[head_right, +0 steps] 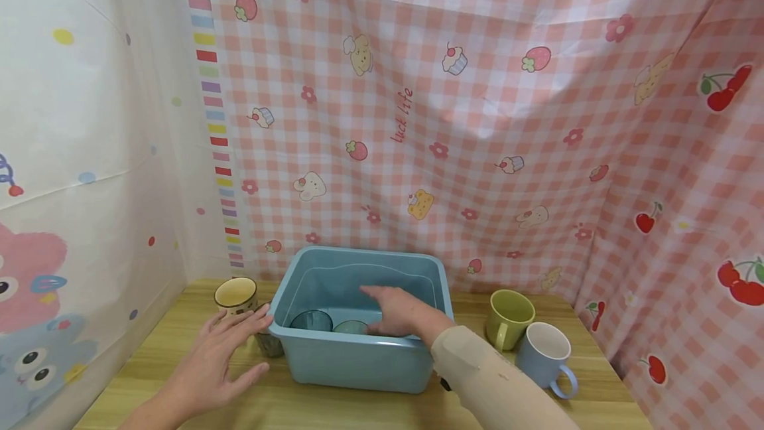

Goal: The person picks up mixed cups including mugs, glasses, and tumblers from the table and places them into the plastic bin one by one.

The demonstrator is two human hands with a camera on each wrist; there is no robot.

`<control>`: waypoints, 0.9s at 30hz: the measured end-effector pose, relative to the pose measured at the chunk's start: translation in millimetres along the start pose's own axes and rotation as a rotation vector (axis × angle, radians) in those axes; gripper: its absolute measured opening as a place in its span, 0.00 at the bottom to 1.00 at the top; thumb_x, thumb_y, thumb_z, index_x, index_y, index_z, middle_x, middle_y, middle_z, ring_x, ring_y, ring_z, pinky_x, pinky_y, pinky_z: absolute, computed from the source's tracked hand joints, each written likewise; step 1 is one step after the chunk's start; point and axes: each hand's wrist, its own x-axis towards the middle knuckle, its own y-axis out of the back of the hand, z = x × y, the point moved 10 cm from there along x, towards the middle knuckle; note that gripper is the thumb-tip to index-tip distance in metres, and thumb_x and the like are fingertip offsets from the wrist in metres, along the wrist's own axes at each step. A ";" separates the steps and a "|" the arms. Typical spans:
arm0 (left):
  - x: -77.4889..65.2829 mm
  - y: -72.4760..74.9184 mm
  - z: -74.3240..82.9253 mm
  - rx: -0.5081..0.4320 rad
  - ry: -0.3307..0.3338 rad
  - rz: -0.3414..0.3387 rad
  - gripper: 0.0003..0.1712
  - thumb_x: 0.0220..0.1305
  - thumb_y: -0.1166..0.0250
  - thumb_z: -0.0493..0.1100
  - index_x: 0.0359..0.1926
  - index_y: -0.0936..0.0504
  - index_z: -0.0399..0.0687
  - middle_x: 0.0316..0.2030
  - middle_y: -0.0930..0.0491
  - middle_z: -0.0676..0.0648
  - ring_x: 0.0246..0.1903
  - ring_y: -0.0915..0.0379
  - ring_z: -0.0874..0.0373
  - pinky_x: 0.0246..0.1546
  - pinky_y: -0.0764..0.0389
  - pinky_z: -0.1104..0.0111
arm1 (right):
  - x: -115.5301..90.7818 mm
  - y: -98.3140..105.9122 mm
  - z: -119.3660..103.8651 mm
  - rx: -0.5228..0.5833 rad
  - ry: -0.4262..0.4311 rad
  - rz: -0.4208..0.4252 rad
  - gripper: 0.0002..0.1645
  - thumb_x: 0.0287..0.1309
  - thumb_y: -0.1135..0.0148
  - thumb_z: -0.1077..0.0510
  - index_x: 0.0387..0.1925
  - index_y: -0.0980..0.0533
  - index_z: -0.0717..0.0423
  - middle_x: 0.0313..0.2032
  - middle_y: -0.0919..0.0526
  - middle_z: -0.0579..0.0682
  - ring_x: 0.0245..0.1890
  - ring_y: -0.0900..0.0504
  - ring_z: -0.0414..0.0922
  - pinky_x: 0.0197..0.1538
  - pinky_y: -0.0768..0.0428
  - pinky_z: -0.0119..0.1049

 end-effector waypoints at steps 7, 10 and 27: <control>-0.2 0.1 -1.1 0.003 -0.003 0.004 0.43 0.57 0.20 0.55 0.73 0.22 0.56 0.76 0.25 0.52 0.64 0.20 0.43 0.66 0.35 0.30 | -0.7 9.5 1.0 -0.013 -0.001 0.054 0.50 0.66 0.25 0.47 0.83 0.37 0.48 0.80 0.33 0.55 0.81 0.35 0.57 0.82 0.35 0.58; -0.2 0.0 -1.2 0.005 -0.007 0.006 0.43 0.57 0.20 0.55 0.73 0.22 0.56 0.75 0.25 0.51 0.64 0.20 0.43 0.66 0.34 0.31 | -1.4 14.0 2.4 -0.019 -0.016 0.074 0.50 0.66 0.25 0.45 0.83 0.37 0.45 0.81 0.34 0.56 0.82 0.37 0.58 0.82 0.36 0.60; -0.2 1.2 1.1 0.014 -0.010 0.010 0.45 0.54 0.18 0.53 0.73 0.21 0.55 0.76 0.26 0.53 0.63 0.19 0.42 0.65 0.33 0.30 | -13.4 40.1 1.0 -0.016 -0.020 0.204 0.50 0.67 0.27 0.40 0.83 0.37 0.44 0.82 0.36 0.59 0.83 0.40 0.63 0.82 0.43 0.69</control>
